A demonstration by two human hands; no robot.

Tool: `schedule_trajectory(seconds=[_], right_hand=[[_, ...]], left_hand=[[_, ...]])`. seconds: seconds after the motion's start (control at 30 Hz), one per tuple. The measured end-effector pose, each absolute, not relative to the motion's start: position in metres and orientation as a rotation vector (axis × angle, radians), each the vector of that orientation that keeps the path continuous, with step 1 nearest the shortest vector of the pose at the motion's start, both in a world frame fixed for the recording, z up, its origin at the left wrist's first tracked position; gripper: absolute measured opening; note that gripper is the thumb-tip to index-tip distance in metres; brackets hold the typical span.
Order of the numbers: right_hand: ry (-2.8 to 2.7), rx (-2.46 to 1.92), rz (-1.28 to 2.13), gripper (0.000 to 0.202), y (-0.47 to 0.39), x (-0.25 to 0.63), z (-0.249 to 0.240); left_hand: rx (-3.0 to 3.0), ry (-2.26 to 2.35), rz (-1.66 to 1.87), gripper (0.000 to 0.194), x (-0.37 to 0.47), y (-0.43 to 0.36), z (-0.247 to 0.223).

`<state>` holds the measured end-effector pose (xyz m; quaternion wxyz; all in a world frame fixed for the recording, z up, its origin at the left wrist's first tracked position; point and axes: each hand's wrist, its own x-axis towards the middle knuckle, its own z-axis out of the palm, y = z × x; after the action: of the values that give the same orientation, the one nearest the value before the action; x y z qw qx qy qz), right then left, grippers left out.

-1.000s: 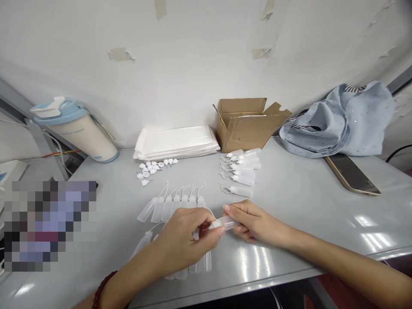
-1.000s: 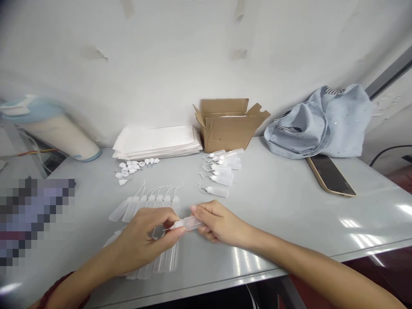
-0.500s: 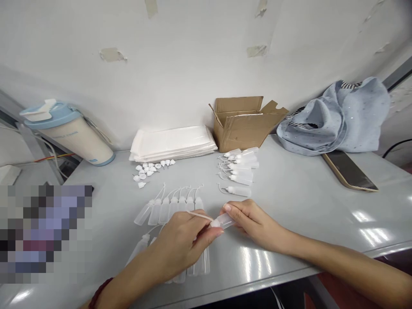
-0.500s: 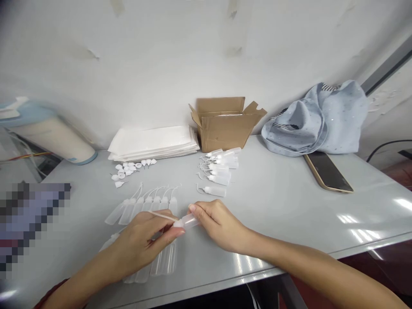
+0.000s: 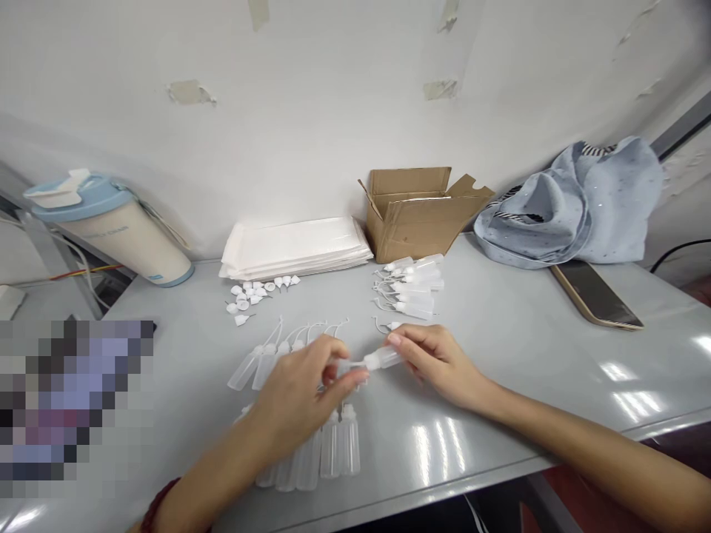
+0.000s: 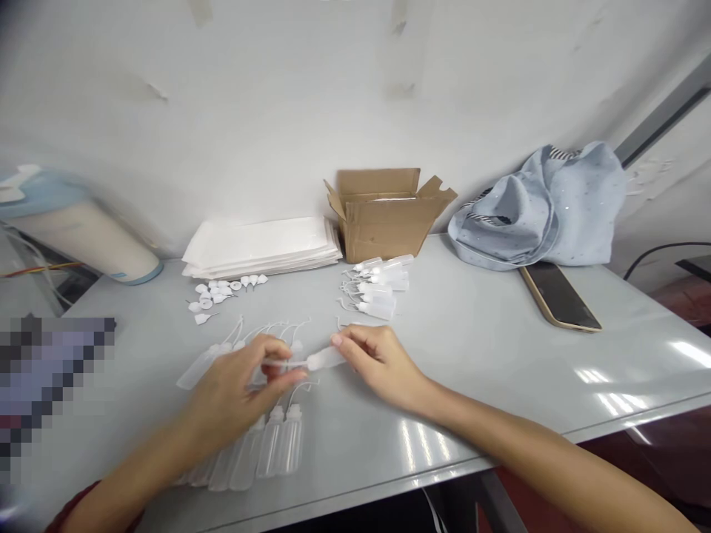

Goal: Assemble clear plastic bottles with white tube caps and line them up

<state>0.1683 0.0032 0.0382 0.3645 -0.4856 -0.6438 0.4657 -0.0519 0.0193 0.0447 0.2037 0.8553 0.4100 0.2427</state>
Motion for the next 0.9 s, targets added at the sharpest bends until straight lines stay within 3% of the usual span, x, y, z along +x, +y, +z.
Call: schedule_trajectory(seconds=[0.1,0.23,0.47,0.73,0.9], right_hand=[[-1.744,-1.299,0.708,0.025,0.011,0.179,0.039],[-1.616,-1.374,0.422,0.021,0.024,0.194,0.042],[-1.484,-1.493,0.282,0.022,0.046,0.216,0.041],[-1.564,-1.782,0.178,0.021,0.058,0.229,0.028],[-1.647,-1.6,0.005,0.013,0.051,0.223,0.032]], left_hand=[[2.281,1.442,0.653,0.024,-0.068,0.036,0.055],[2.284,1.831,0.488,0.023,-0.1,0.06,0.067],[2.402,2.002,-0.042,0.036,-0.125,0.074,0.063],[2.445,1.927,-0.081,0.035,-0.127,0.08,0.059],[2.439,1.893,-0.041,0.037,-0.129,0.083,0.058]])
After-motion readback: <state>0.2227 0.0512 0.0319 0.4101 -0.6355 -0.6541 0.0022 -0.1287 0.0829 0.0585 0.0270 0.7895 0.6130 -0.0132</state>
